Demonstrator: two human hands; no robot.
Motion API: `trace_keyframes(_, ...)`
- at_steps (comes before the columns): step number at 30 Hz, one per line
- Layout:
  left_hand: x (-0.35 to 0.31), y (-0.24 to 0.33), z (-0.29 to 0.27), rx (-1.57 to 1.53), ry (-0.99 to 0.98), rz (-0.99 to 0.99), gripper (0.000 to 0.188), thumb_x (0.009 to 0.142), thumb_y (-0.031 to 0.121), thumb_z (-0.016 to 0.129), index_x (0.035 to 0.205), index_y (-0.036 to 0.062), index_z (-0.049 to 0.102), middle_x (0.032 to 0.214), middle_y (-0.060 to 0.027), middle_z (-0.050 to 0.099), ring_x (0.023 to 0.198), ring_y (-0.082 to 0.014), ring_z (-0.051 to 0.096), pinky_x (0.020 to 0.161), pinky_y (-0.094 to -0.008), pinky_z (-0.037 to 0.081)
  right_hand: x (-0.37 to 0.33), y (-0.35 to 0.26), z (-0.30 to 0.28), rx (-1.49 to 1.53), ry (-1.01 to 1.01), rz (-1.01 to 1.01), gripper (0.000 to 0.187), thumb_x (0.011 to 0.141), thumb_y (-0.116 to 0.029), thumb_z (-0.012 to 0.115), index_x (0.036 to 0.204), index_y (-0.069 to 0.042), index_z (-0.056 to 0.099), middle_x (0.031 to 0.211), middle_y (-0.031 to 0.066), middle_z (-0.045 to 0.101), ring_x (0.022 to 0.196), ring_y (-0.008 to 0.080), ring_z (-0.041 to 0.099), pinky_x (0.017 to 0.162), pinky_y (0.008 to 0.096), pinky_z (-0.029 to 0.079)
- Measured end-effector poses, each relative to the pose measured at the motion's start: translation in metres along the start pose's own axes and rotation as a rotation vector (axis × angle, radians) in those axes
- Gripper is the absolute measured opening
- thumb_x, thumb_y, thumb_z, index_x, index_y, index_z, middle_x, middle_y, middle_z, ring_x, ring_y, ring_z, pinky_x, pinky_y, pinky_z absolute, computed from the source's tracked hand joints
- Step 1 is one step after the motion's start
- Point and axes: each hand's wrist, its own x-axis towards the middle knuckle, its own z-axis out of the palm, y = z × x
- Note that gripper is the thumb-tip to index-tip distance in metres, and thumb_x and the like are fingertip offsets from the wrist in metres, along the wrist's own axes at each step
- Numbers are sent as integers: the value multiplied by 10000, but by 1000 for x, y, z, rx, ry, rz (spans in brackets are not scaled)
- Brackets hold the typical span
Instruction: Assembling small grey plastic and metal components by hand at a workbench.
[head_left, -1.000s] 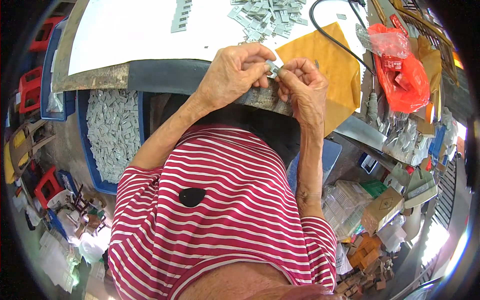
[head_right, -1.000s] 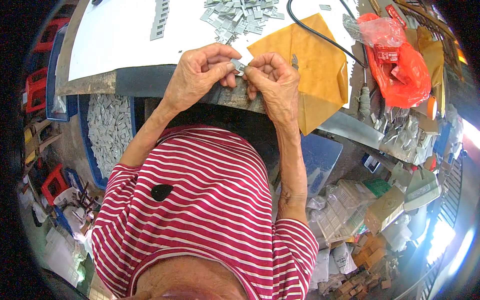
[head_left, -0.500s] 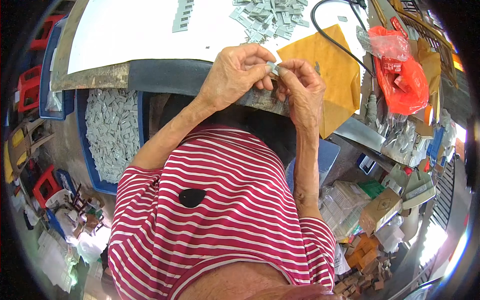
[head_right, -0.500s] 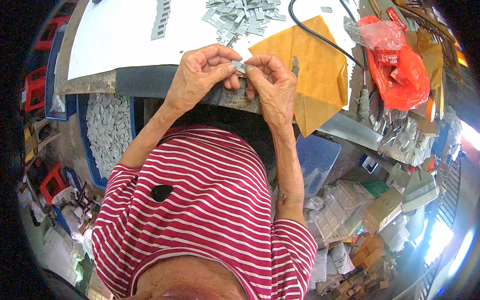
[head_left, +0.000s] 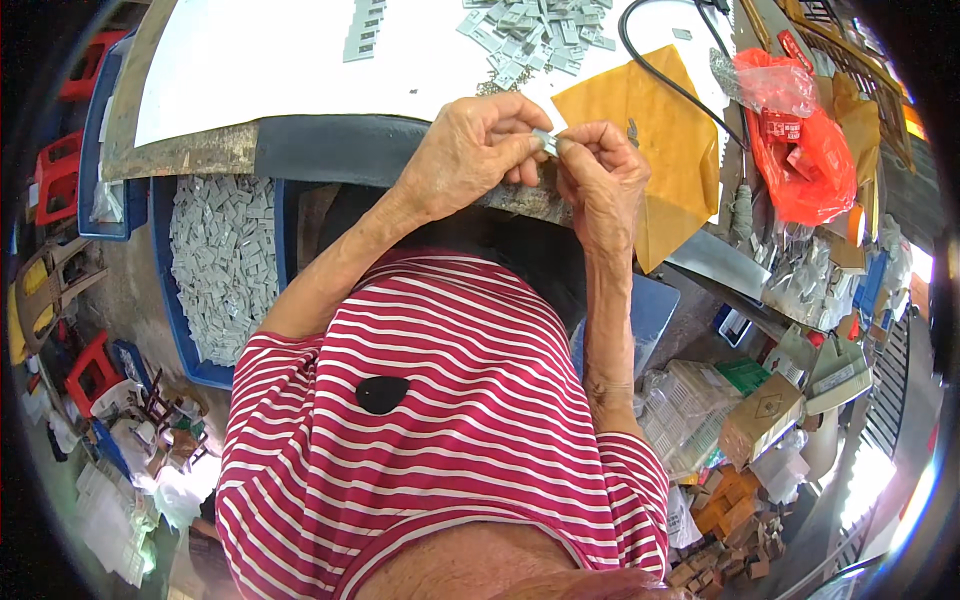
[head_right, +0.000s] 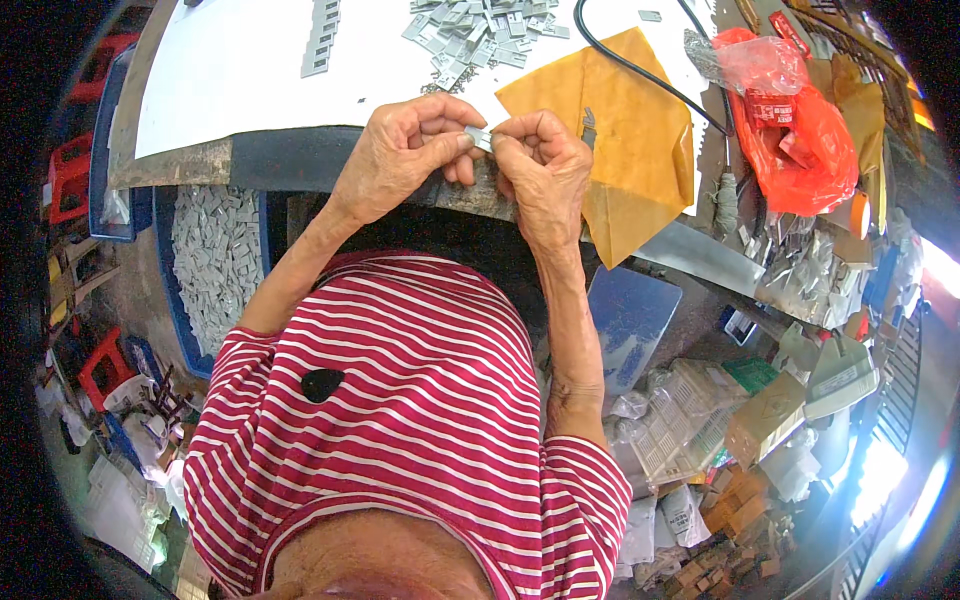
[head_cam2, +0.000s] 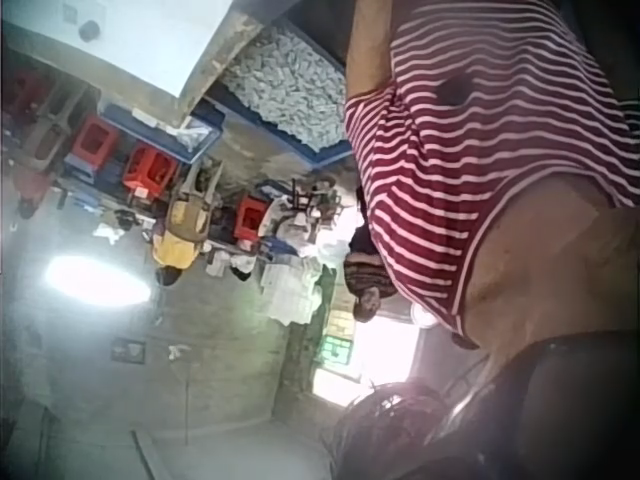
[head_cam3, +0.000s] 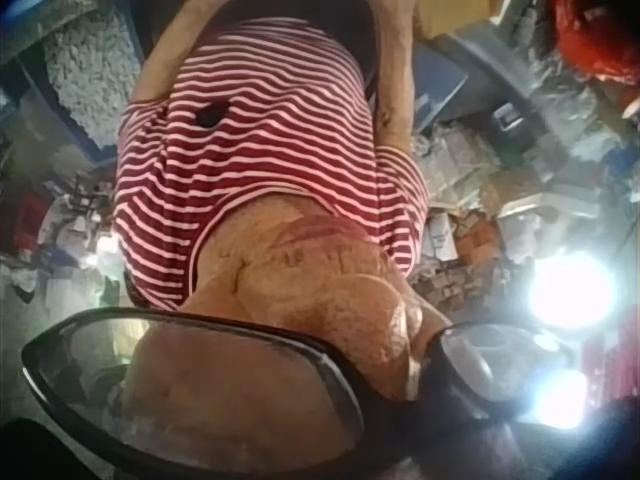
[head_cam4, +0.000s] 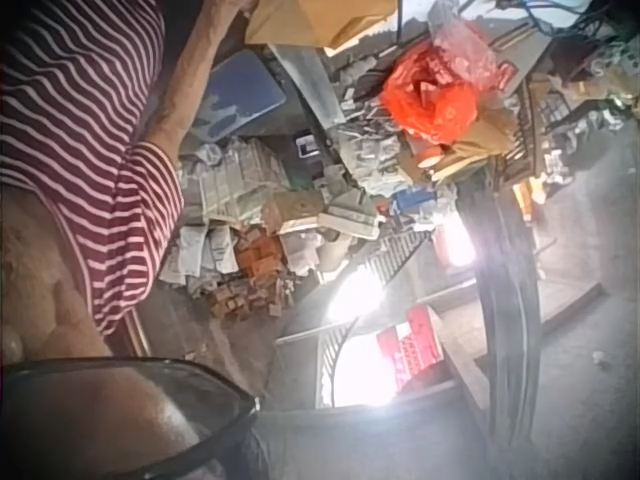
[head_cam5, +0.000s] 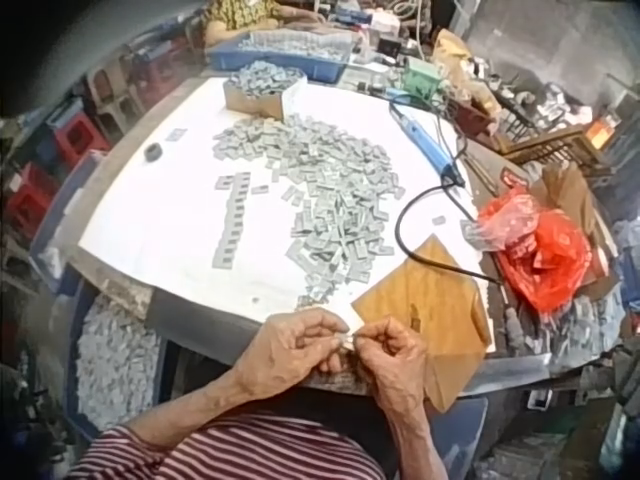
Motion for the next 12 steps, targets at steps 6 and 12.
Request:
trace_keyframes(6,-2,5,-5,262,-58,-22,175,835,46,545,997,-16,570,721,-53,611,623,-71,566,583,-188,474,0,-1,-3,-72,-4,5,29,759,-7,581,757,10,557,562,-17,499,438,28,418,392,165,306)
trace_keyframes(12,-1,5,-10,633,-19,339,213,797,52,591,999,-11,568,727,-49,614,633,-128,585,593,-233,477,-1,-2,1,53,-50,15,76,771,-42,612,796,16,570,581,0,509,451,49,426,399,179,330)
